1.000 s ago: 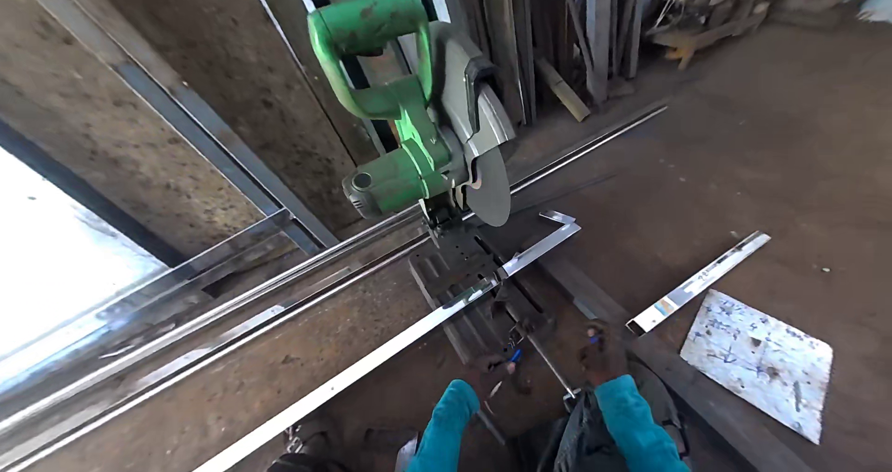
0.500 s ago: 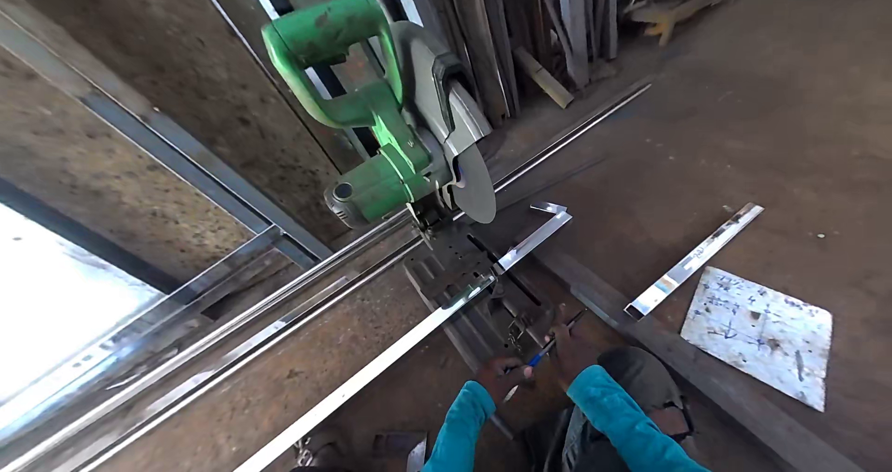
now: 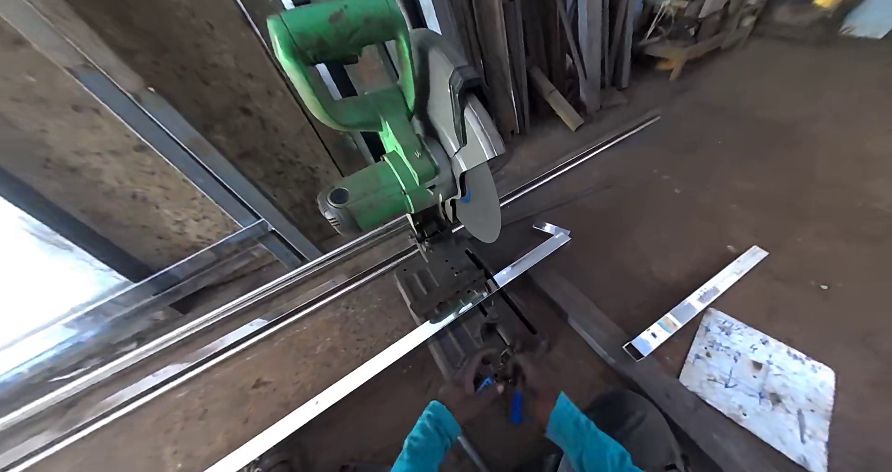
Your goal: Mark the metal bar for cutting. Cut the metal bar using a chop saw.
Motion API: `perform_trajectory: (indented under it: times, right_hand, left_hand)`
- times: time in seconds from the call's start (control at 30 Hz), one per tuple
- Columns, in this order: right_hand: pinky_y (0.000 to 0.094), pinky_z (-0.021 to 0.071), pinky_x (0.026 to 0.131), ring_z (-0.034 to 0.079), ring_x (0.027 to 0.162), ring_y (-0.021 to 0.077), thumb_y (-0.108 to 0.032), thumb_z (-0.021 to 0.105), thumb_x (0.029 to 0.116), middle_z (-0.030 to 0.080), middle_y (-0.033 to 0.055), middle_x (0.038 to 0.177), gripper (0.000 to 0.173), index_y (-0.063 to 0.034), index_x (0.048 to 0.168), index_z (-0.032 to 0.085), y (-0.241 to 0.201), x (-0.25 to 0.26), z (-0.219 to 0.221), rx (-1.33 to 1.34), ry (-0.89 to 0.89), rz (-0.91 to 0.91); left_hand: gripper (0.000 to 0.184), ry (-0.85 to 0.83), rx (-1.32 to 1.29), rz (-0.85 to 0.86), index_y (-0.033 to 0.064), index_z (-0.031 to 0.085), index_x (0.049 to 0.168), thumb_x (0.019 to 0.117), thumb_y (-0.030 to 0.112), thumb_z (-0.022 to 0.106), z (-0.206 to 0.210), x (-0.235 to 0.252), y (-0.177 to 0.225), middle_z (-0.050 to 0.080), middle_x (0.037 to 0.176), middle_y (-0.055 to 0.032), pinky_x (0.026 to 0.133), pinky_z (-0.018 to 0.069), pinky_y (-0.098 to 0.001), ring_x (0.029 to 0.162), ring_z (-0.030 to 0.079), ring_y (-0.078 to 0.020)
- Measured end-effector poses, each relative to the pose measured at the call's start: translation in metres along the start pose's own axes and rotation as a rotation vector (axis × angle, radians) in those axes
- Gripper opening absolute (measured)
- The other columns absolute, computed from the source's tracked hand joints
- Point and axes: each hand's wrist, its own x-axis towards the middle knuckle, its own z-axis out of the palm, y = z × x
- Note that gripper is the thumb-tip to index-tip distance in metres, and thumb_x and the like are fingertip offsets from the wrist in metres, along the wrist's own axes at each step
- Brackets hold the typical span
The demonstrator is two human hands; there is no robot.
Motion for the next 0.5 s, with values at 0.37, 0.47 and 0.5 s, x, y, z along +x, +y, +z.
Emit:
perform_trajectory:
  times: [0.37,0.47,0.5]
  right_hand:
    - [0.0311,0.0556,0.071,0.062,0.078,0.0125,0.001,0.068,0.0884,0.064,0.0079,0.097,0.028,0.0046,0.113,0.056,-0.026,0.08,-0.034,0.145,-0.07,-0.008]
    - [0.0255,0.0527,0.056,0.059,0.058,0.0082,0.007,0.052,0.0943,0.062,0.0,0.072,0.014,-0.0038,0.102,0.055,0.0,0.114,-0.112,0.421,0.307,0.048]
    - [0.023,0.05,0.053,0.055,0.054,0.0062,0.006,0.048,0.0991,0.057,-0.0028,0.066,0.013,-0.0059,0.098,0.053,0.005,0.129,-0.144,0.47,0.441,0.088]
  left_hand:
    - [0.045,0.104,0.226,-0.069,0.0018,0.063,0.13,0.0932,0.026,0.071,-0.079,0.021,-0.052,0.066,0.125,-0.018,0.097,0.0541,-0.0507,0.107,0.068,-0.0304]
    - [0.033,0.213,0.425,-0.251,0.0019,0.07,0.122,0.0963,0.023,0.07,-0.138,-0.005,-0.133,0.067,0.128,-0.0207,0.105,0.049,-0.0573,0.119,0.065,-0.0367]
    - [0.031,0.247,0.464,-0.324,0.0035,0.071,0.121,0.0964,0.022,0.07,-0.157,-0.02,-0.157,0.067,0.129,-0.0205,0.105,0.0478,-0.0601,0.12,0.064,-0.0384]
